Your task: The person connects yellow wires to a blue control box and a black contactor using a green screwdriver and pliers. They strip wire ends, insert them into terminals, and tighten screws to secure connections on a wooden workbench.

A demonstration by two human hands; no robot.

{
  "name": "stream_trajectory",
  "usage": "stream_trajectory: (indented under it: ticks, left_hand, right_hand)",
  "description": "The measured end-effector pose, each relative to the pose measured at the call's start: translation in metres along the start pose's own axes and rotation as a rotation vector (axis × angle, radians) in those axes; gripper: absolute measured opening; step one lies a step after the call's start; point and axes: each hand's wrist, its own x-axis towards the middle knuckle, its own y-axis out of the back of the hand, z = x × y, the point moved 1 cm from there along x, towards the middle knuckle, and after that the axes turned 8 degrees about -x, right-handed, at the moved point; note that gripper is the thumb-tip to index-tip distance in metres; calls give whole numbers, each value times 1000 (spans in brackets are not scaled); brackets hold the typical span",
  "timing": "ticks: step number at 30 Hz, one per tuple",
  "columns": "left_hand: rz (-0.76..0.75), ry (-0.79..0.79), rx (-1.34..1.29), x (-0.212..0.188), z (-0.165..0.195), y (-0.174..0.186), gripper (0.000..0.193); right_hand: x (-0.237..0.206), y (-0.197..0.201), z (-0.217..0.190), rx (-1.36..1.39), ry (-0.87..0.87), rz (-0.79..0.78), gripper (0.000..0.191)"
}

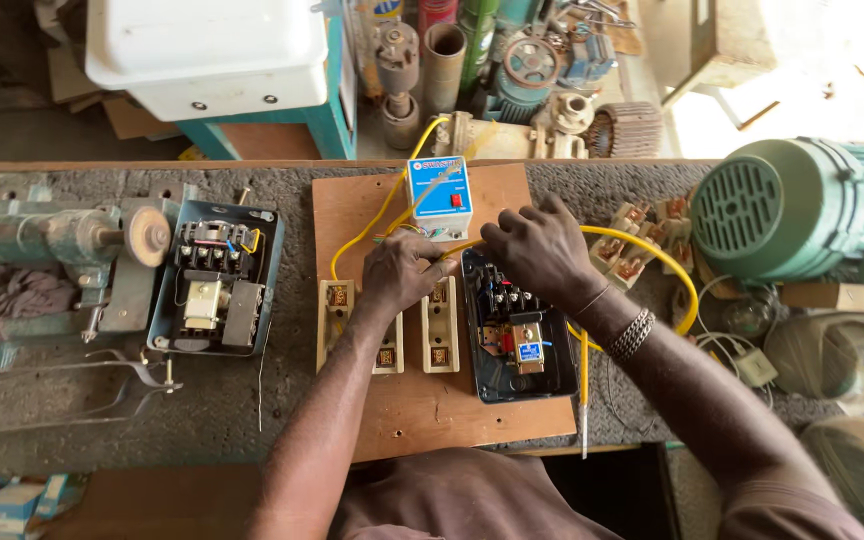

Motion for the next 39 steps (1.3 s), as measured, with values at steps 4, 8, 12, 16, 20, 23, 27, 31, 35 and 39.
stream_trajectory:
  ticks: [4,8,12,16,20,23,27,31,35,39]
  left_hand:
    - [-49,441,-86,5,-6,-12,21]
    - [67,468,-42,16,-8,-24,23]
    - [65,541,66,28,-17,-36,26]
    - [93,556,22,36,-28,-41,31]
    - [44,752,-40,48,-39,-43,31]
    - [50,767,-63,56,-45,-45,31]
    - [50,792,-70,65,-55,-49,32]
    - [31,845,-97,72,-64,-50,32]
    - [-2,898,-98,77,-69,-49,31]
    - [-26,920,-108,80,-73,-50,32]
  right_hand:
    - [-3,-35,26,120,92,8,25]
    - [-19,-69,51,217,144,90,22]
    - [-34,-87,83,258,112,229,15]
    - [-37,-90,95,324,2,198,19]
    - [-35,-87,97,426,-2,217,22]
    - [-30,-90,102,511,-12,238,14]
    - [-17,-100,109,558,25,235,17]
    - [-4,-109,113,631,19,214,17]
    - [2,-115,113,660,6,115,19]
    - [2,-118,112,690,-14,100,21]
